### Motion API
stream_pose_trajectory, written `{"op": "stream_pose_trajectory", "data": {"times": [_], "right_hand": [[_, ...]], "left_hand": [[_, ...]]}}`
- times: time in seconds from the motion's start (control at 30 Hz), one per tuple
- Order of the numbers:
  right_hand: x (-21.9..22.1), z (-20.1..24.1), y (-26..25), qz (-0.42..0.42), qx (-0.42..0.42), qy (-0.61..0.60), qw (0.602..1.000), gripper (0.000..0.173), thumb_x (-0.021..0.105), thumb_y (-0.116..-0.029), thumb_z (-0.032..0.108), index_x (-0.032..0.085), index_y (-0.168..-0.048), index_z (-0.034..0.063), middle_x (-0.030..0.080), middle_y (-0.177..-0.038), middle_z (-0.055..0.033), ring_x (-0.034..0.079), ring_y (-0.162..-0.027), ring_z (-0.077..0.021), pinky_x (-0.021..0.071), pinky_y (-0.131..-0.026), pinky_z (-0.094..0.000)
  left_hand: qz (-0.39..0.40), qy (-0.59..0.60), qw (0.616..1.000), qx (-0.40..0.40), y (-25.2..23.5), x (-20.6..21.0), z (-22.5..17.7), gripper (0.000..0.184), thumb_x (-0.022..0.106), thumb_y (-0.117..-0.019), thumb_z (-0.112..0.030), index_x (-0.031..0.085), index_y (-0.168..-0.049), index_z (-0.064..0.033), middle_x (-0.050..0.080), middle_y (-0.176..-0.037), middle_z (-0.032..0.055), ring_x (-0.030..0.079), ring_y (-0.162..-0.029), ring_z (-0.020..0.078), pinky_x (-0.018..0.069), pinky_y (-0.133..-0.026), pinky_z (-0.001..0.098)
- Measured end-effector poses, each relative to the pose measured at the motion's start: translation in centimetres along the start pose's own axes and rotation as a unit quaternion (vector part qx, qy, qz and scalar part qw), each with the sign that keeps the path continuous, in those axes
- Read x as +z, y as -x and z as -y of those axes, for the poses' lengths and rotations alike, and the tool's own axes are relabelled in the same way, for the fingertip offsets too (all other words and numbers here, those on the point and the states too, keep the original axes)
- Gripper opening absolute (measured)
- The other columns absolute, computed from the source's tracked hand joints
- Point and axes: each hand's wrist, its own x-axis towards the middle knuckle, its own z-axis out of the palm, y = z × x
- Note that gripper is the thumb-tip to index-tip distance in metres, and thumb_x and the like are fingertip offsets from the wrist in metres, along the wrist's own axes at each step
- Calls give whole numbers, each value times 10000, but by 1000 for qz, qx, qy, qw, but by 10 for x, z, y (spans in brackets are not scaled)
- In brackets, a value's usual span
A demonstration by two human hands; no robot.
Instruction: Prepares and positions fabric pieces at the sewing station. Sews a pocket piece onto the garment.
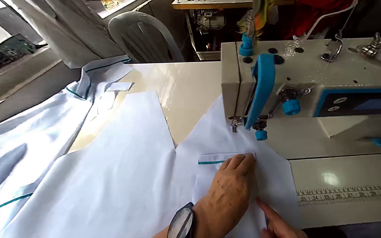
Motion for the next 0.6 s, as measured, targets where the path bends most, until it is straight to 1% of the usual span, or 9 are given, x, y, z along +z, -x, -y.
{"op": "stream_pose_trajectory", "data": {"times": [0.1,0.17,0.23,0.37,0.5,0.6], "right_hand": [[1,3,-1,-6,-2,15,1000,467,529,-988,34,504,-1418,-146,658,-706,-143,613,-545,-203,541,-540,-355],[2,4,0,-11,-1,19,1000,464,531,-982,28,512,-1412,-147,651,-692,-141,607,-535,-205,535,-533,-354],[2,5,1,-15,0,20,1000,463,534,-975,21,519,-1406,-147,645,-682,-137,600,-527,-198,529,-527,-345],[4,5,2,-23,-8,21,1000,457,538,-966,13,533,-1393,-150,630,-662,-130,585,-514,-189,522,-513,-330],[4,6,3,-27,-6,18,999,452,538,-965,8,536,-1387,-154,630,-659,-130,583,-516,-187,518,-518,-322],[5,5,3,-33,-10,12,999,443,542,-956,-2,549,-1369,-161,631,-659,-136,581,-512,-181,516,-516,-314]], "left_hand": [[10,-32,999,-1,8,1,2,410,508,-967,-299,736,-1219,-70,700,-1322,46,669,-1208,246,555,-932,433],[11,-46,999,0,11,3,2,454,467,-984,-348,725,-1249,-84,686,-1350,31,657,-1228,235,545,-935,429],[13,-56,998,2,12,2,2,477,458,-983,-371,721,-1258,-83,681,-1359,31,658,-1226,231,546,-920,425],[27,-62,998,7,10,-2,4,492,487,-962,-408,723,-1255,-92,682,-1356,25,660,-1216,227,547,-902,419],[18,-59,998,9,5,-3,4,458,520,-934,-384,744,-1215,-99,711,-1299,22,684,-1152,246,557,-848,417],[16,-65,998,5,5,-2,2,466,512,-935,-388,745,-1215,-98,714,-1291,26,683,-1149,246,550,-861,420]]}}
